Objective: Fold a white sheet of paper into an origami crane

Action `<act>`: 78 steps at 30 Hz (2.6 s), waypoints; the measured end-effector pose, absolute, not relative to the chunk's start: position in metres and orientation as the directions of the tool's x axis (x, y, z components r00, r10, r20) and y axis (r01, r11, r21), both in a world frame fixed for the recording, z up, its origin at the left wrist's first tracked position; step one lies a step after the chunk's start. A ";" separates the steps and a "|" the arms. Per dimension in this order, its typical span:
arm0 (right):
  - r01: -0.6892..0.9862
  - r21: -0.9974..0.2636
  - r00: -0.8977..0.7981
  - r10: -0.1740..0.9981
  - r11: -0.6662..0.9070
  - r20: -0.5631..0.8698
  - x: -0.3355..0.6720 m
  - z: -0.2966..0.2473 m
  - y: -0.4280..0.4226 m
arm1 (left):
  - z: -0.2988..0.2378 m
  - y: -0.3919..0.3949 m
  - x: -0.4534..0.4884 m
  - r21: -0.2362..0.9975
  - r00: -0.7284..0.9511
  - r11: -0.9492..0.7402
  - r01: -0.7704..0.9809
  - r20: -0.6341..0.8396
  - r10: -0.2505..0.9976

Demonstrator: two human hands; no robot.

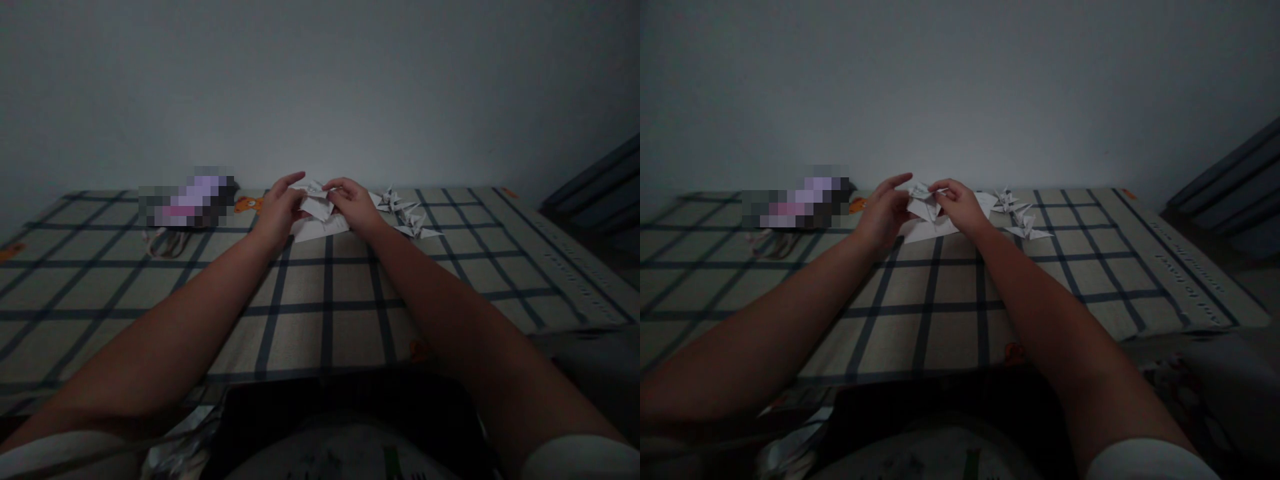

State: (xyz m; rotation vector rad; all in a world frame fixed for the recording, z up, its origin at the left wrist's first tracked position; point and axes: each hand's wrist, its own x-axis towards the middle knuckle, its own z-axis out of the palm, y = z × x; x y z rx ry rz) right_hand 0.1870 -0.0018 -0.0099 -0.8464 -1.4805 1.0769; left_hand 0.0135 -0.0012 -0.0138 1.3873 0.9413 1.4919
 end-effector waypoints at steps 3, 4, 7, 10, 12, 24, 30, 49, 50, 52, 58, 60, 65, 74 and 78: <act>-0.040 -0.932 -0.175 0.916 0.360 0.362 0.187 -0.009 -0.002 | -0.016 0.001 0.013 0.937 -0.008 -0.344 -0.067 0.344 0.939; -0.043 -0.934 -0.173 0.918 0.355 0.357 0.187 -0.009 -0.002 | -0.017 0.001 0.013 0.936 -0.009 -0.347 -0.062 0.347 0.938; -0.091 -0.949 -0.158 0.937 0.302 0.313 0.185 -0.008 -0.001 | -0.017 -0.001 0.013 0.929 0.001 -0.365 -0.058 0.365 0.931; -0.133 -0.960 -0.133 0.956 0.246 0.263 0.184 -0.010 0.004 | -0.015 -0.006 0.011 0.917 0.052 -0.398 -0.035 0.400 0.915; -0.120 -0.968 -0.148 0.961 0.218 0.235 0.184 -0.012 0.006 | -0.014 -0.009 0.011 0.904 0.076 -0.427 -0.003 0.426 0.901; -0.125 -0.967 -0.228 0.943 0.220 0.244 0.183 -0.013 0.003 | -0.006 -0.017 0.013 0.910 0.076 -0.414 -0.035 0.416 0.906; -0.045 -0.961 -0.166 0.946 0.273 0.277 0.183 -0.011 0.002 | -0.006 -0.017 0.013 0.928 0.057 -0.365 -0.068 0.369 0.928; 0.139 -0.947 -0.364 0.904 0.290 0.223 0.180 -0.005 -0.010 | -0.009 -0.006 0.014 0.914 -0.054 -0.333 -0.230 0.330 0.942; 0.138 -0.946 -0.368 0.902 0.292 0.225 0.180 -0.004 -0.011 | -0.007 -0.006 0.014 0.909 -0.068 -0.331 -0.253 0.325 0.943; 0.143 -0.937 -0.350 0.902 0.319 0.254 0.180 -0.004 -0.012 | -0.005 -0.007 0.014 0.900 -0.072 -0.308 -0.307 0.301 0.951; 0.090 -0.922 -0.212 0.912 0.376 0.351 0.183 -0.006 -0.007 | -0.006 -0.005 0.010 0.900 -0.032 -0.184 -0.395 0.187 0.982; 0.046 -0.931 -0.148 0.924 0.363 0.353 0.184 -0.006 -0.005 | -0.009 -0.002 0.008 0.908 -0.021 -0.165 -0.385 0.170 0.985; -0.014 -0.940 -0.156 0.928 0.342 0.340 0.184 -0.006 -0.005 | -0.013 0.004 0.008 0.911 0.053 -0.113 -0.396 0.145 0.988; -0.031 -0.938 -0.241 0.908 0.345 0.342 0.186 -0.012 -0.001 | -0.008 0.001 0.010 0.903 0.159 -0.012 -0.430 0.089 0.983; -0.023 -0.940 -0.242 0.910 0.340 0.335 0.187 -0.013 -0.001 | -0.006 -0.002 0.010 0.898 0.165 0.003 -0.439 0.078 0.983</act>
